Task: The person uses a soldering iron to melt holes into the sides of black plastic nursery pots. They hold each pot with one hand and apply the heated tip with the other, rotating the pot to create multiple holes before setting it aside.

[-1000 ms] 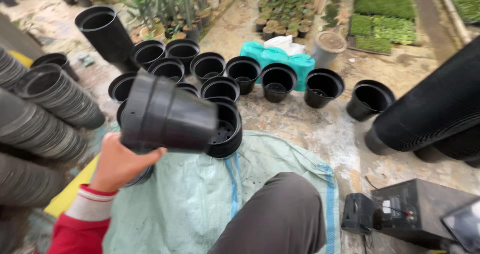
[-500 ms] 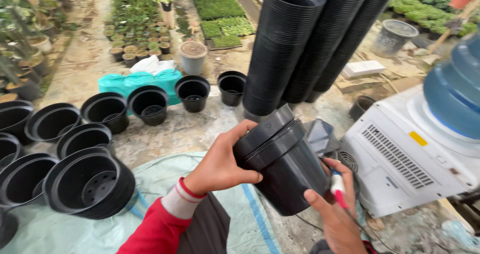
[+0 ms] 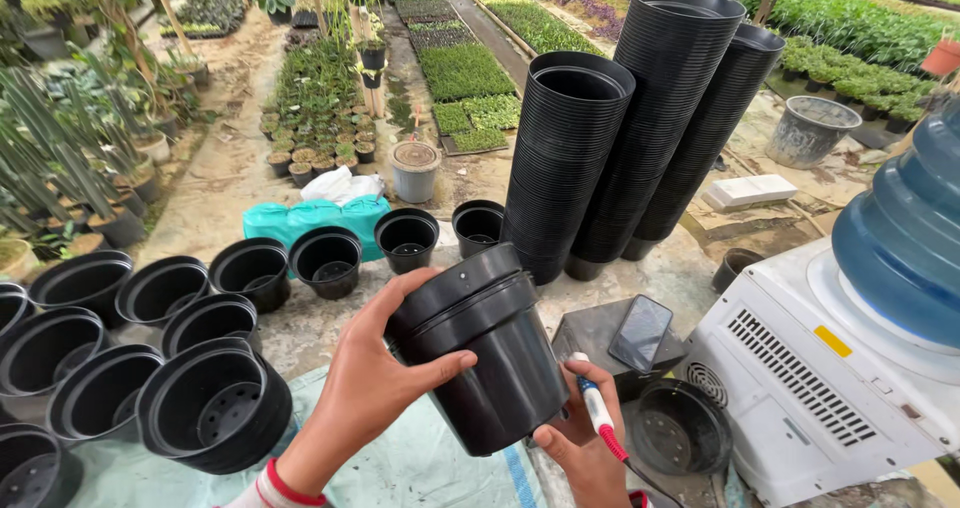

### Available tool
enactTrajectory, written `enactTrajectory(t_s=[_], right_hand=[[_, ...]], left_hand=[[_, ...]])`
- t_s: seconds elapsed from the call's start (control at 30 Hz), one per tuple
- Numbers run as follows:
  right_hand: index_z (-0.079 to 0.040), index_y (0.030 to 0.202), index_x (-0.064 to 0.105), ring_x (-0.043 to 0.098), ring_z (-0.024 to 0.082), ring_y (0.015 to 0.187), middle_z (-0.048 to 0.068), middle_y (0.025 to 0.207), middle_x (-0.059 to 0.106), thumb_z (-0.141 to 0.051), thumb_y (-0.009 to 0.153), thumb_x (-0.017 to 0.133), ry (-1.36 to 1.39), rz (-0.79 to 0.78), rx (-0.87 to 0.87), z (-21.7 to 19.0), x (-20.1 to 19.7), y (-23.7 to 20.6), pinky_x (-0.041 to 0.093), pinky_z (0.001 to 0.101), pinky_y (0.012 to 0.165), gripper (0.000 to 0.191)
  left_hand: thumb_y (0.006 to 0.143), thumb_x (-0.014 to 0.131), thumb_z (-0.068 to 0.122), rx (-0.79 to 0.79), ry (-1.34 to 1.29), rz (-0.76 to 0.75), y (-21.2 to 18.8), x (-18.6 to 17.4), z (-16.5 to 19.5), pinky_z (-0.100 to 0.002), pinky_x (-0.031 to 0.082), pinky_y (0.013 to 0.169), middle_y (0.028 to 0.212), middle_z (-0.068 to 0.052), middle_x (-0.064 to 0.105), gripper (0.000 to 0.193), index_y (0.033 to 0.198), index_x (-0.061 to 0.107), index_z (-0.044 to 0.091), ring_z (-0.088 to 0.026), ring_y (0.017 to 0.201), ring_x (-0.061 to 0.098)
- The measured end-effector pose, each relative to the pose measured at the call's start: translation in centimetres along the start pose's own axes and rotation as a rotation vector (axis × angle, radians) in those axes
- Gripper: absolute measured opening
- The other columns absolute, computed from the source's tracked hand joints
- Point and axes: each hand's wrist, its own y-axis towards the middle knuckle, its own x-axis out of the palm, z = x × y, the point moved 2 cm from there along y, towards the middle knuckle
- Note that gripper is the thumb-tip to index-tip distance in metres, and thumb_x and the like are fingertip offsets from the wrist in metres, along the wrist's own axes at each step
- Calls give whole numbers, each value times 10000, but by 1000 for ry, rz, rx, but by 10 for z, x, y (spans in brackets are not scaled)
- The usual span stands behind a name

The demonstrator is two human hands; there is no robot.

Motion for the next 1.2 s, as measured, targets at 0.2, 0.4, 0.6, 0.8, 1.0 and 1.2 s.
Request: enactTrajectory(t_s=[0.2,0.4,0.6,0.8,1.0,1.2], right_hand=[[5,1413,522,651,156,1127,164,1259,746,-287,951,660,-341,-77,58,-29,13,-2,502,272,940,563],[0,1438,549,540,100,546,96,753,716,-539,1053,402,-629,72,-166,-84,7,-9,446,215,522,678],[72,1315,598,573,98,608,80,790,631,-546,1140,455,-726,97,-503,-154,55,-26,460,205,564,658],[74,1124,471,580,150,578,201,872,597,-289,1072,707,-680,350,-768,-101,56,-66,521,273,524,436],[46,1062,475,607,185,547,213,762,624,-373,1081,689,-659,259,-509,-110,46,-92,533,281,519,470],[-9,1286,438,681,205,611,170,852,603,-392,1131,565,-628,289,-699,-119,53,-90,583,327,587,432]], left_hand=[[631,917,221,78,75,68,-23,-31,-2,-348,525,956,1150,-94,730,658,1215,685,28,-215,1075,711],[615,923,197,228,202,18,-47,-43,-13,-382,448,914,922,-65,663,573,1137,726,65,-242,918,621],[641,896,177,338,210,32,-56,-55,-27,-397,395,923,922,-52,635,541,1140,708,83,-267,919,568],[647,891,190,342,98,108,-75,-49,-34,-387,414,993,1011,-57,660,577,1165,671,59,-275,994,595],[609,893,214,294,176,102,-80,-22,-41,-409,391,983,953,-39,635,519,1046,655,68,-255,927,585],[606,896,187,289,125,59,-79,-4,-49,-390,412,932,976,-82,613,550,1065,628,48,-278,940,560]])
